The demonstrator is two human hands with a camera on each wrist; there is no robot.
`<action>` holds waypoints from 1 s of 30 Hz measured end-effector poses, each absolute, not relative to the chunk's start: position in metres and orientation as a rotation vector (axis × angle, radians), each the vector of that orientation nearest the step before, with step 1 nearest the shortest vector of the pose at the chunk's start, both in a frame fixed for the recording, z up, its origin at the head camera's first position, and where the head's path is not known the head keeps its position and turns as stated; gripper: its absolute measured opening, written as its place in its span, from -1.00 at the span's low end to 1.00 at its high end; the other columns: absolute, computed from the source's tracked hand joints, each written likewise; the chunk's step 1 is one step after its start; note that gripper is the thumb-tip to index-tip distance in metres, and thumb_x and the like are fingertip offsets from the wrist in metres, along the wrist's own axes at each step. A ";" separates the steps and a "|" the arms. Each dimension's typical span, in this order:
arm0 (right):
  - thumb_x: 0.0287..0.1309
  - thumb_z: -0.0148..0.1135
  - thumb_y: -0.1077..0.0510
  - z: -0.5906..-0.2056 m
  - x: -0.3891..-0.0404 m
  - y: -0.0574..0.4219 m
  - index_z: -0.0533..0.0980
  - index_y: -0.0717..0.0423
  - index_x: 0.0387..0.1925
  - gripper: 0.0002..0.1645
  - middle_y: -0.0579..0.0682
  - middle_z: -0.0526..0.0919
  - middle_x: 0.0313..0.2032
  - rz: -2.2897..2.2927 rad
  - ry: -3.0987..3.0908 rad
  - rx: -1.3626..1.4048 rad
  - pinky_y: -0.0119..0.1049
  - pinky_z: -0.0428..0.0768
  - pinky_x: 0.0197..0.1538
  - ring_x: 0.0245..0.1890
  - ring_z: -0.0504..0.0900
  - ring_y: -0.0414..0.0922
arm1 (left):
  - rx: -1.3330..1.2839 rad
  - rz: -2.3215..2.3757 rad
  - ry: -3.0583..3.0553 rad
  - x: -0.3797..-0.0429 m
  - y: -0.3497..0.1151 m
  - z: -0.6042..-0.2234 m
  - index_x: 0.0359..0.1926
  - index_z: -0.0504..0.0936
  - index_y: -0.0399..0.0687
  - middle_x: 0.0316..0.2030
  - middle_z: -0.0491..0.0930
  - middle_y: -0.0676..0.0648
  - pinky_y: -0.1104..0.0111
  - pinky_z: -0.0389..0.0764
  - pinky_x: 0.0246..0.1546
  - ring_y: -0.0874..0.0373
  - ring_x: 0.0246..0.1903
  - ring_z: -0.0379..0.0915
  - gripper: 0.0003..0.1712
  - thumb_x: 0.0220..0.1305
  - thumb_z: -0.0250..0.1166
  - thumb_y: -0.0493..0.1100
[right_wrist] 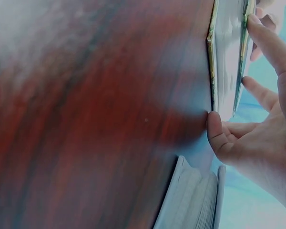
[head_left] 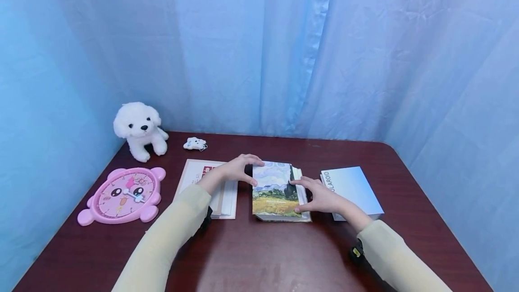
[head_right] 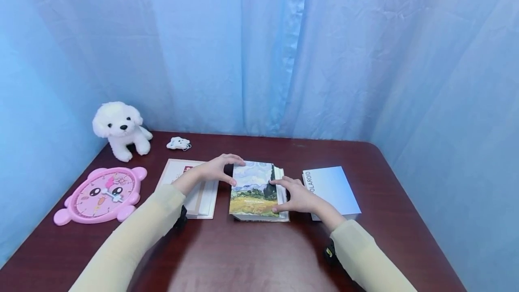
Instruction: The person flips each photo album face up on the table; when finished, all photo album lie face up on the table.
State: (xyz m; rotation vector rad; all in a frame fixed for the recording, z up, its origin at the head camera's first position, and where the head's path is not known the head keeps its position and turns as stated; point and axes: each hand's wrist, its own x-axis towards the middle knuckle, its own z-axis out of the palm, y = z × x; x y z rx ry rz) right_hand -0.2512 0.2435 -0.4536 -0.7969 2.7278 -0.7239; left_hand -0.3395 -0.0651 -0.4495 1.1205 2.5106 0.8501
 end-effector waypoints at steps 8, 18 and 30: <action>-0.11 0.38 -0.33 -0.451 -0.252 0.247 0.28 -0.06 0.35 0.01 0.29 0.13 0.37 -0.698 2.731 -0.817 0.34 0.17 0.19 0.35 0.10 0.29 | 1.097 0.809 2.540 -0.336 -0.063 -0.445 0.32 0.36 -0.07 0.37 0.17 -0.16 -0.02 0.14 0.30 -0.13 0.39 -0.07 -0.23 0.10 0.39 0.03; -0.11 0.45 -0.18 -0.430 -0.242 0.270 0.28 0.01 0.34 -0.01 0.19 0.22 0.35 -0.721 2.851 -0.825 0.20 0.37 0.12 0.32 0.18 0.21 | 1.078 0.927 2.658 -0.319 -0.046 -0.431 0.32 0.36 0.01 0.32 0.29 -0.08 0.06 0.20 0.30 -0.04 0.35 0.05 -0.24 0.10 0.41 -0.01; -0.11 0.48 -0.11 -0.409 -0.232 0.336 0.28 -0.05 0.34 -0.04 0.10 0.28 0.33 -0.818 2.987 -0.814 0.07 0.50 0.05 0.22 0.32 0.08 | 1.084 1.011 2.685 -0.277 0.002 -0.400 0.37 0.28 0.02 0.32 0.29 0.00 0.18 0.24 0.29 0.07 0.33 0.11 -0.15 0.09 0.40 0.07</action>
